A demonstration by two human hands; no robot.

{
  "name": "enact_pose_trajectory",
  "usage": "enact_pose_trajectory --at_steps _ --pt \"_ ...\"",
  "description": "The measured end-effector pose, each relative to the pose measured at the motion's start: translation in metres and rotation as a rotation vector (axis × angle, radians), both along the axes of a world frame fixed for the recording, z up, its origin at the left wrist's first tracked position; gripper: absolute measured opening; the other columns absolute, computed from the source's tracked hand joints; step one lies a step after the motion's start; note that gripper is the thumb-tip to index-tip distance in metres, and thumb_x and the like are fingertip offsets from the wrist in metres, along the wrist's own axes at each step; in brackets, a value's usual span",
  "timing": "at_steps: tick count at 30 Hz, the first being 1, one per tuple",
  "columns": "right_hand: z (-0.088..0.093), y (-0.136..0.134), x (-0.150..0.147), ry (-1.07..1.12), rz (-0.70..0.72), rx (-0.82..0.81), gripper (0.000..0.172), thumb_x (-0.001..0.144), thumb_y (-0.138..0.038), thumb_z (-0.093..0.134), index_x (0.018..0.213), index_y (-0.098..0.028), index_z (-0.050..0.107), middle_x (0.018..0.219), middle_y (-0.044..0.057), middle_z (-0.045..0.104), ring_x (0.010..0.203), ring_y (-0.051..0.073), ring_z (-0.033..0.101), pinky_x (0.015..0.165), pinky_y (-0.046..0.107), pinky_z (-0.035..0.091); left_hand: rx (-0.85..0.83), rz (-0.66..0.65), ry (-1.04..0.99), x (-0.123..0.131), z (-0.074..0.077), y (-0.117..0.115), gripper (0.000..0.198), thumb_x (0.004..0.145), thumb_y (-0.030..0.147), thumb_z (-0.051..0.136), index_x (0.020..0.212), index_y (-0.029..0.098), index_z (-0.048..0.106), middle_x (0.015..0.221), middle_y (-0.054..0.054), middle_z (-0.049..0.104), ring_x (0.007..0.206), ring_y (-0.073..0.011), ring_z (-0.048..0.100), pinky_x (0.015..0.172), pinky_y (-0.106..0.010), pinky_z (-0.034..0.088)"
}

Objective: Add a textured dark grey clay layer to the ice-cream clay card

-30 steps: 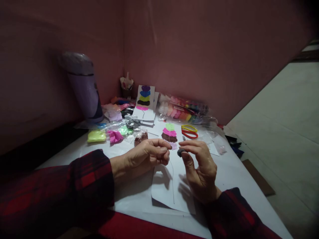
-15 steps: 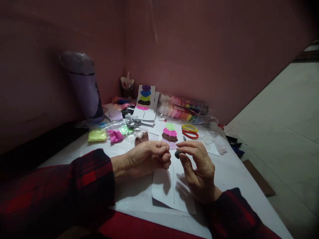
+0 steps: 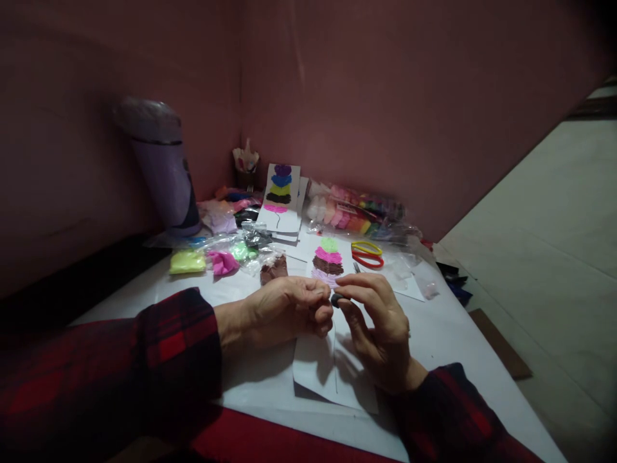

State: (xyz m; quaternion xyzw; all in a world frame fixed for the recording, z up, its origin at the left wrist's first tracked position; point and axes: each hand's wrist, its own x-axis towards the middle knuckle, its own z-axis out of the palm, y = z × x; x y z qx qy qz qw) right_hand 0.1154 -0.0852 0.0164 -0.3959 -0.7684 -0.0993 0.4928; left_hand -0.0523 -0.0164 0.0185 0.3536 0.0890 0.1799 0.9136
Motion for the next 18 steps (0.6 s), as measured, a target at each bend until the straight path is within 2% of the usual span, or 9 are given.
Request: enact_pose_trajectory --at_steps 7,12,18 --pt "-0.0012 -0.0002 0.0005 0.043 -0.003 0.041 0.023 0.086 -0.004 0.056 0.101 -0.02 0.061 0.097 0.008 0.064 0.091 0.022 0.06 0.078 0.044 0.052 0.017 -0.014 -0.001 -0.0001 -0.0005 -0.0003 0.017 0.083 0.02 0.06 0.069 0.013 0.052 0.062 -0.003 0.051 0.062 -0.0154 0.052 0.067 -0.028 0.037" --pt "-0.0017 0.0008 0.0005 0.013 0.009 -0.003 0.023 0.085 -0.002 0.058 0.101 -0.019 0.062 0.097 0.009 0.063 0.091 0.022 0.059 0.077 0.043 0.052 0.023 0.002 0.043 0.0004 -0.0018 0.0 0.013 0.08 0.022 0.064 0.075 0.012 0.057 0.062 -0.004 0.054 0.061 -0.0153 0.054 0.066 -0.028 0.038" --pt "-0.0016 -0.001 0.0005 0.046 0.008 0.038 0.024 0.086 -0.003 0.056 0.102 -0.02 0.061 0.097 0.008 0.064 0.092 0.022 0.06 0.078 0.043 0.051 0.046 -0.003 0.061 0.0015 -0.0026 -0.0007 0.014 0.075 0.022 0.068 0.074 0.012 0.058 0.059 -0.004 0.057 0.059 -0.0152 0.055 0.064 -0.028 0.039"
